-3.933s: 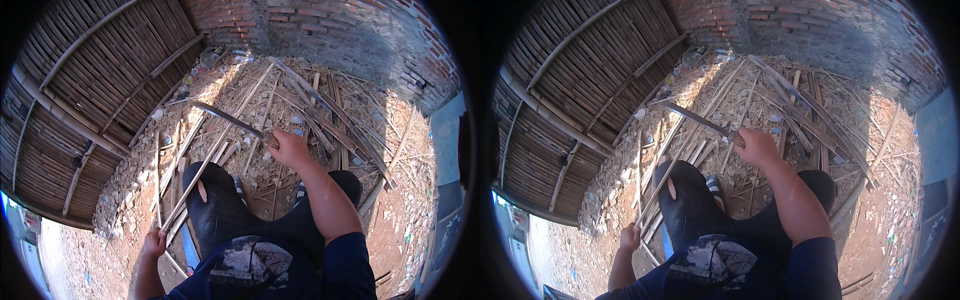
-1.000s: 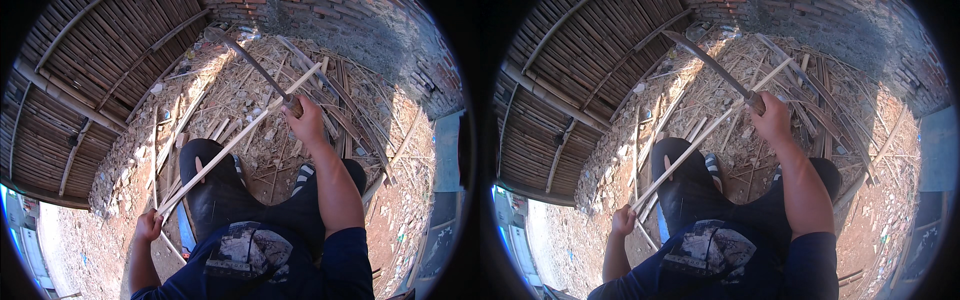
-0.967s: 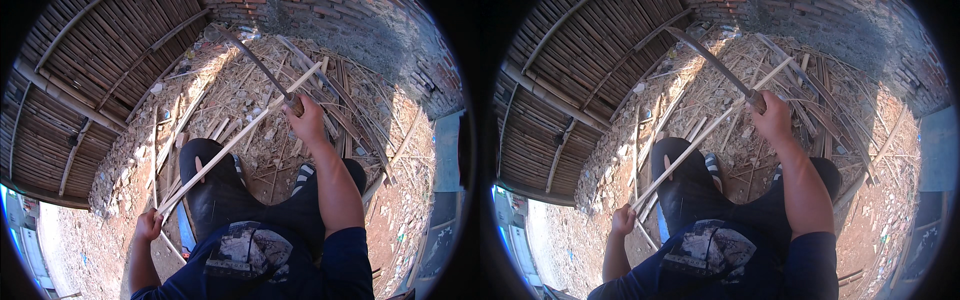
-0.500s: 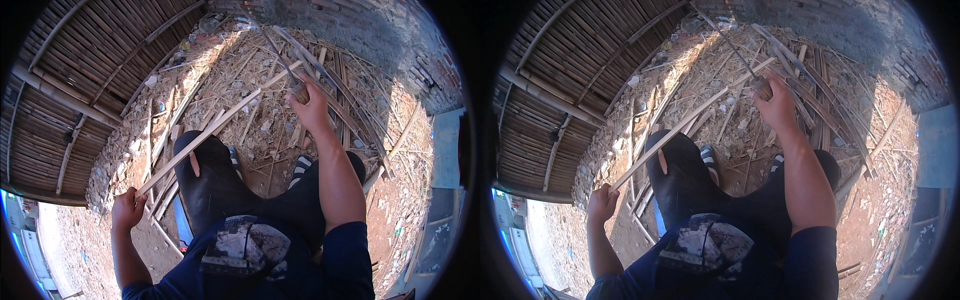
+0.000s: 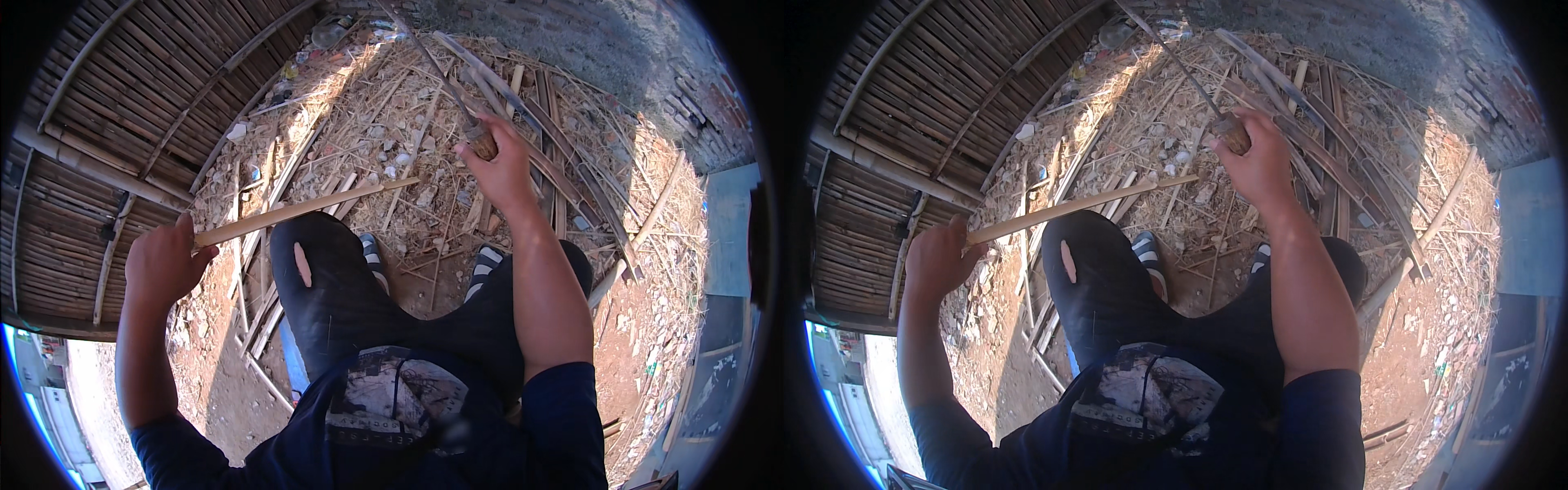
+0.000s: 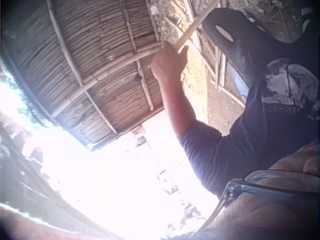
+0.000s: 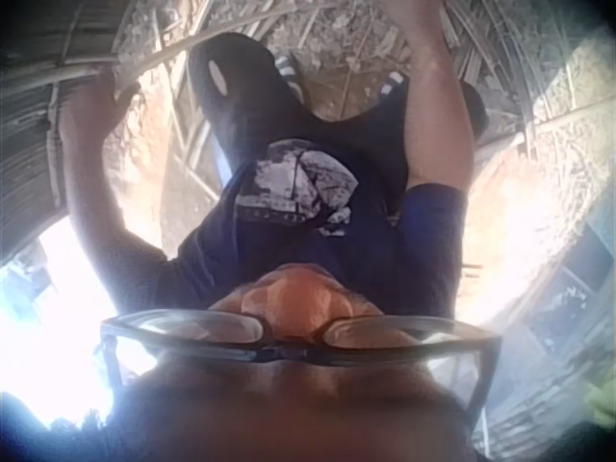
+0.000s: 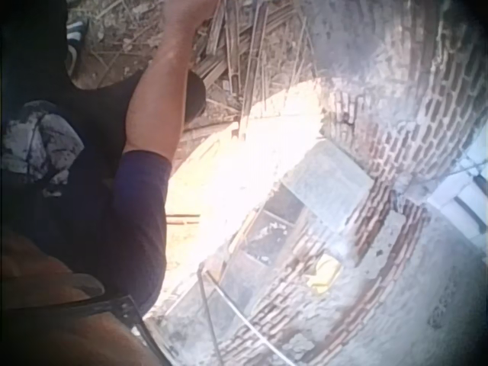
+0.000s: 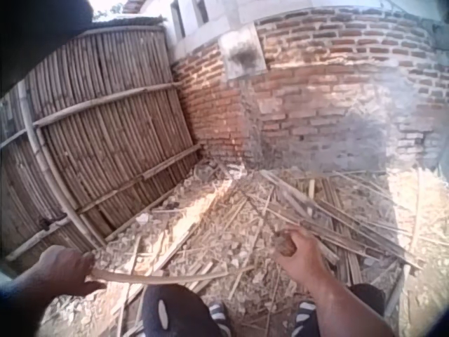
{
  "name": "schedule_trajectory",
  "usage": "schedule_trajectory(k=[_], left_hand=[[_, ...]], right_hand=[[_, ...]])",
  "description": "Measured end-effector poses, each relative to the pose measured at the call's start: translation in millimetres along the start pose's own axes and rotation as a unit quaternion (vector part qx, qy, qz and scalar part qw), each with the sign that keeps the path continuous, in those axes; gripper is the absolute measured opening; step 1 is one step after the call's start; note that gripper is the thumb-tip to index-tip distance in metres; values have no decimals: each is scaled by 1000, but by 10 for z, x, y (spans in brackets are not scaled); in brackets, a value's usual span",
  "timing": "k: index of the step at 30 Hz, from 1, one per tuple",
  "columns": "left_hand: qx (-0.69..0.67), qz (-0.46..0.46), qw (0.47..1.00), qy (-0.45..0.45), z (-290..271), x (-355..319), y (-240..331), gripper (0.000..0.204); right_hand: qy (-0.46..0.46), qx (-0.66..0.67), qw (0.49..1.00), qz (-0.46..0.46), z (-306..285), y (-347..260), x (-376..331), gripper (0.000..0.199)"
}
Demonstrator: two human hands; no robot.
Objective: The person uses a hammer to split a piece of bamboo and then shaves the surface of a bamboo strip using a large knife.
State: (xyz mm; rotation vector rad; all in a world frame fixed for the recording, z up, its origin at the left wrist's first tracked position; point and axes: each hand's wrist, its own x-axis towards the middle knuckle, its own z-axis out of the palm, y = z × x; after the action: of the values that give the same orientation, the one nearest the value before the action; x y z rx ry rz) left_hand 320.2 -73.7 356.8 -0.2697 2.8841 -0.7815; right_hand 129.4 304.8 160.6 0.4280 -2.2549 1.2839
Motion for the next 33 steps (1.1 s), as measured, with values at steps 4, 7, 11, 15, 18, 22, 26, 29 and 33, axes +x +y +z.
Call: schedule_trajectory(k=[4, 7, 11, 15, 18, 22, 26, 29, 33], left_hand=[[12, 63, 997, 39, -172, 23, 45, 44], [37, 70, 996, 35, -294, 126, 49, 48], [27, 54, 993, 102, -502, 195, 56, 43], [-47, 86, 972, 215, -612, 283, 77, 46], [-151, 128, 933, 301, -573, 425, 43, 54], [-318, 122, 837, 429, -316, 684, 11, 68], [-590, 90, 649, 471, -189, 828, 149, 69], [-760, 18, 403, 509, -133, 965, 375, 53], [-810, -67, 238, 532, -235, 1020, 635, 25]], right_hand=[[-24, 20, 999, 19, 3, -69, -16, 51], [-47, 21, 998, 29, -16, -82, -36, 51], [-59, 7, 998, 23, -5, -83, -60, 50], [-54, -6, 998, 4, 21, -70, -107, 50], [-86, -10, 996, 21, 24, -109, -110, 53], [-97, 10, 994, 42, 82, -110, -162, 53], [-118, 2, 992, 52, 179, -98, -170, 51], [-138, -6, 987, 85, 127, -143, -147, 50], [-200, -16, 962, 186, 233, -166, -188, 50]])
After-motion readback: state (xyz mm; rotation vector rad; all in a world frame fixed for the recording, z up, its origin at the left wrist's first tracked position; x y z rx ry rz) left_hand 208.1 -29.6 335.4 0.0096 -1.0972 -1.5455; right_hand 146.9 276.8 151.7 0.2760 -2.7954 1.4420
